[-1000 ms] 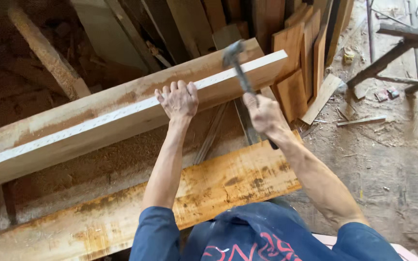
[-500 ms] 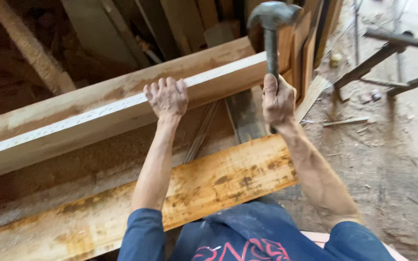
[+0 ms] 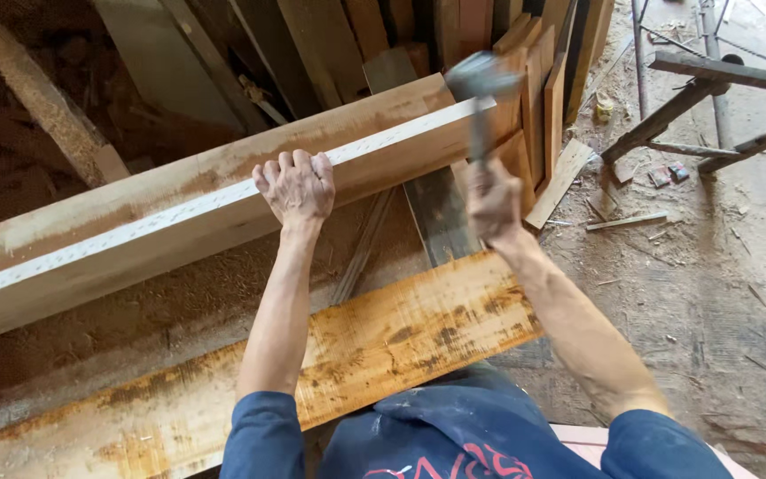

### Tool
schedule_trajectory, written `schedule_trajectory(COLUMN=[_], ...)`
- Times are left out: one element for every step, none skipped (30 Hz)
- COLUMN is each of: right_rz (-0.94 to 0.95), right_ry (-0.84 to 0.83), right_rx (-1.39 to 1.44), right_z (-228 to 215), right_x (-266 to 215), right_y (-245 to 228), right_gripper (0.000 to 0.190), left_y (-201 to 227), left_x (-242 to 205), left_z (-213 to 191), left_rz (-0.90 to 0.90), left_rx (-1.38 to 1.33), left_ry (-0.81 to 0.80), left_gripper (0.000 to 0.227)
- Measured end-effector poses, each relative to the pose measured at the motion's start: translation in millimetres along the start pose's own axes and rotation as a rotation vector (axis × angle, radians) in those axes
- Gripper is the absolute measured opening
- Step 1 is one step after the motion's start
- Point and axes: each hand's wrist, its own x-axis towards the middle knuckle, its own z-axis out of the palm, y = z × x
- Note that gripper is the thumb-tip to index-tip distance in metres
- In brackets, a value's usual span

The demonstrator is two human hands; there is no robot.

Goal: The person hammers a thin wooden strip along the edge of a larger wooden plank to secure it. They then use a power drill to drive screws into the strip, fastening it to the plank. The person handles a hammer and a drill during the process.

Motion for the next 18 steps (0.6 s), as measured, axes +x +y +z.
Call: schedule_trajectory(right_rz=[0.066,0.054,0.042,0.017,0.045,0.081,0.118,0.06,0.003,-0.042,-0.103,-0.165,-0.227,-0.17,-0.116,-0.074,-0.081,-0.09], right_ry=[-0.097,-0.093,-0.088,-0.084,-0.079,-0.081,-0.083,-0.056,-0.03,-0.005,0.03,0.07,0.11,0.006,-0.099,-0.201,-0.181,-0.167], right_rx=[-0.121,-0.129,-0.137,-0.146,-0.083,-0.019,0.045,0.138,0.231,0.332,0.338,0.348,0.358,0.206,0.054,-0.103,-0.09,-0.076], right_z=[5.0,8.0,8.7,4.3,-2.5,-13.8,-23.9,-33.8,-48.3,-57.6,-64.1,-64.8,-62.4,-61.4,-54.8,-52.5,-54.1,-59.3], right_x=[3.9,1.9,0.5,6.5,10.2,8.6,6.7,10.8,14.4,12.5,14.4,18.1,22.0,23.5,25.8,32.8,36.4,40.2], right_y=[-1.8,-2.2,-2.5,-2.8,-1.9,1.0,4.1,7.5,12.8,17.9,23.2,28.0,32.9,39.6,45.7,53.3,61.1,67.4], right_gripper=[0.058,0.058,0.058,0.058,0.054,0.05,0.047,0.05,0.054,0.059,0.058,0.058,0.057,0.046,0.042,0.047,0.041,0.045], left_y=[0.2,0.7,1.4,2.3,3.6,3.9,4.7,6.2,9.4,12.7,18.4,25.7,36.4,51.4,66.1,82.9,98.2,112.1], left_x=[2.3,-1.8,-6.2,-3.8,-0.1,-1.5,-1.4,3.3,7.4,7.2,8.6,12.7,16.5,15.0,15.3,20.3,22.9,22.2], left_z=[0.5,0.4,-0.9,-2.6,-3.9,-5.8,-7.1,-7.2,-6.4,-6.9,-6.4,-4.8,-0.9,5.5,12.4,21.5,29.0,33.5], left_rz=[-0.008,-0.019,-0.013,-0.014,-0.014,-0.017,-0.021,-0.032,-0.046,-0.057,-0.069,-0.063,-0.058,-0.058,-0.061,-0.065,-0.069,-0.073], left_rx=[0.005,0.008,0.013,0.018,0.023,0.024,0.025,0.028,0.042,0.063,0.084,0.074,0.064,0.047,0.046,0.041,0.035,0.036], left_ry=[-0.037,-0.08,-0.097,-0.102,-0.107,-0.082,-0.058,-0.025,-0.025,-0.036,-0.047,-0.062,-0.077,-0.098,-0.108,-0.109,-0.109,-0.066], left_gripper=[0.046,0.046,0.046,0.046,0.046,0.047,0.048,0.048,0.049,0.05,0.05,0.05,0.049,0.049,0.049,0.049,0.049,0.048])
